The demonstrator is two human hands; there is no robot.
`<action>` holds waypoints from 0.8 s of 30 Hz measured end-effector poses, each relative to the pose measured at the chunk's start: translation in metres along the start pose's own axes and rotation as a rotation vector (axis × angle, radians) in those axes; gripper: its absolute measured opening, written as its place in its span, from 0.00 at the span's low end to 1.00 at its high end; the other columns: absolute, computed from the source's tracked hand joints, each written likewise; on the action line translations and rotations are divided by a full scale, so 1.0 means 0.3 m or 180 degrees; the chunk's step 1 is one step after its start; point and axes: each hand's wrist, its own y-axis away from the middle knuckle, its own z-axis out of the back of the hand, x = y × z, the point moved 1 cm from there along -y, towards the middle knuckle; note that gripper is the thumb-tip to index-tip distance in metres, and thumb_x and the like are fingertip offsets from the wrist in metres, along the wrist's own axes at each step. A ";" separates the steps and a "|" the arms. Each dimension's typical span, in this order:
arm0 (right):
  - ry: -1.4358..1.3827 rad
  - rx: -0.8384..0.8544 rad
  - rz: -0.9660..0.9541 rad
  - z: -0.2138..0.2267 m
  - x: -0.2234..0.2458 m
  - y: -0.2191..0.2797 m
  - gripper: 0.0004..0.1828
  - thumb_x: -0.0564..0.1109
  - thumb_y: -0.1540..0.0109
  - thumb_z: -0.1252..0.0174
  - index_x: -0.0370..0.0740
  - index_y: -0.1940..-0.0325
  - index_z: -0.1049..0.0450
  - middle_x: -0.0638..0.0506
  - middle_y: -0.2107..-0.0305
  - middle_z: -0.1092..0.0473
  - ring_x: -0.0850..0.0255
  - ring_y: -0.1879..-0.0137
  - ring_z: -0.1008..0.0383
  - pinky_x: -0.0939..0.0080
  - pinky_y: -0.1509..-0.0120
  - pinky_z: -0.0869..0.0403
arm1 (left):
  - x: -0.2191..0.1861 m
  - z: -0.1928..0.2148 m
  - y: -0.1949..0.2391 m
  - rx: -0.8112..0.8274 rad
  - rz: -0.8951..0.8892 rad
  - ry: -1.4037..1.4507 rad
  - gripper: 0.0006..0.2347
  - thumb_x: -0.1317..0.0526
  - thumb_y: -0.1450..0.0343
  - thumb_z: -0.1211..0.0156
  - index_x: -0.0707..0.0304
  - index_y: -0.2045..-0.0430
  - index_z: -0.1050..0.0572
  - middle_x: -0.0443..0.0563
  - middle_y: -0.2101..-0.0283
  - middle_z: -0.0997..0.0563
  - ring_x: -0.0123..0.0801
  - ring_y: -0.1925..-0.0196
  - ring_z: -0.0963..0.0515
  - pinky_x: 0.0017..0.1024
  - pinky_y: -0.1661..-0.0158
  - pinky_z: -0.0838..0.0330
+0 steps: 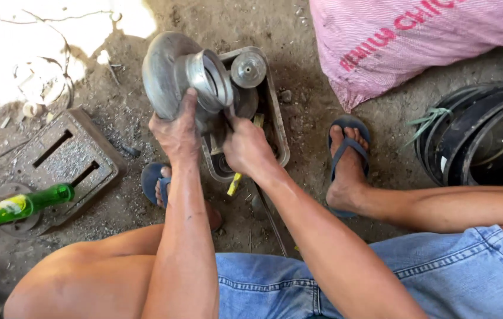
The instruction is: Repairing a metal mechanical component by prying and adjusting internal parts with a metal rod
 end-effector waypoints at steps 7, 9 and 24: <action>0.0602 0.0112 -0.0299 -0.002 0.022 0.082 0.25 0.40 0.41 0.52 0.32 0.39 0.28 0.27 0.60 0.24 0.32 0.46 0.24 0.32 0.40 0.26 | 0.000 -0.004 0.022 -0.0045 0.0060 -0.0014 0.29 0.42 0.42 0.25 0.65 0.56 0.21 0.66 0.61 0.19 0.53 0.52 0.18 0.52 0.51 0.28; 0.0298 -0.0097 0.0131 -0.019 -0.026 0.001 0.27 0.36 0.39 0.54 0.27 0.36 0.32 0.26 0.63 0.24 0.29 0.53 0.22 0.33 0.49 0.21 | -0.038 0.005 0.050 -0.0106 0.0105 -0.0060 0.29 0.42 0.41 0.25 0.68 0.57 0.21 0.69 0.59 0.19 0.56 0.51 0.18 0.50 0.49 0.27; 0.0977 0.1009 -0.0166 0.256 0.087 0.159 0.25 0.54 0.32 0.55 0.46 0.32 0.33 0.47 0.39 0.28 0.56 0.37 0.25 0.53 0.40 0.24 | -0.126 0.035 -0.076 0.0426 0.0822 0.0062 0.35 0.40 0.51 0.31 0.63 0.54 0.21 0.53 0.54 0.14 0.38 0.51 0.14 0.35 0.48 0.16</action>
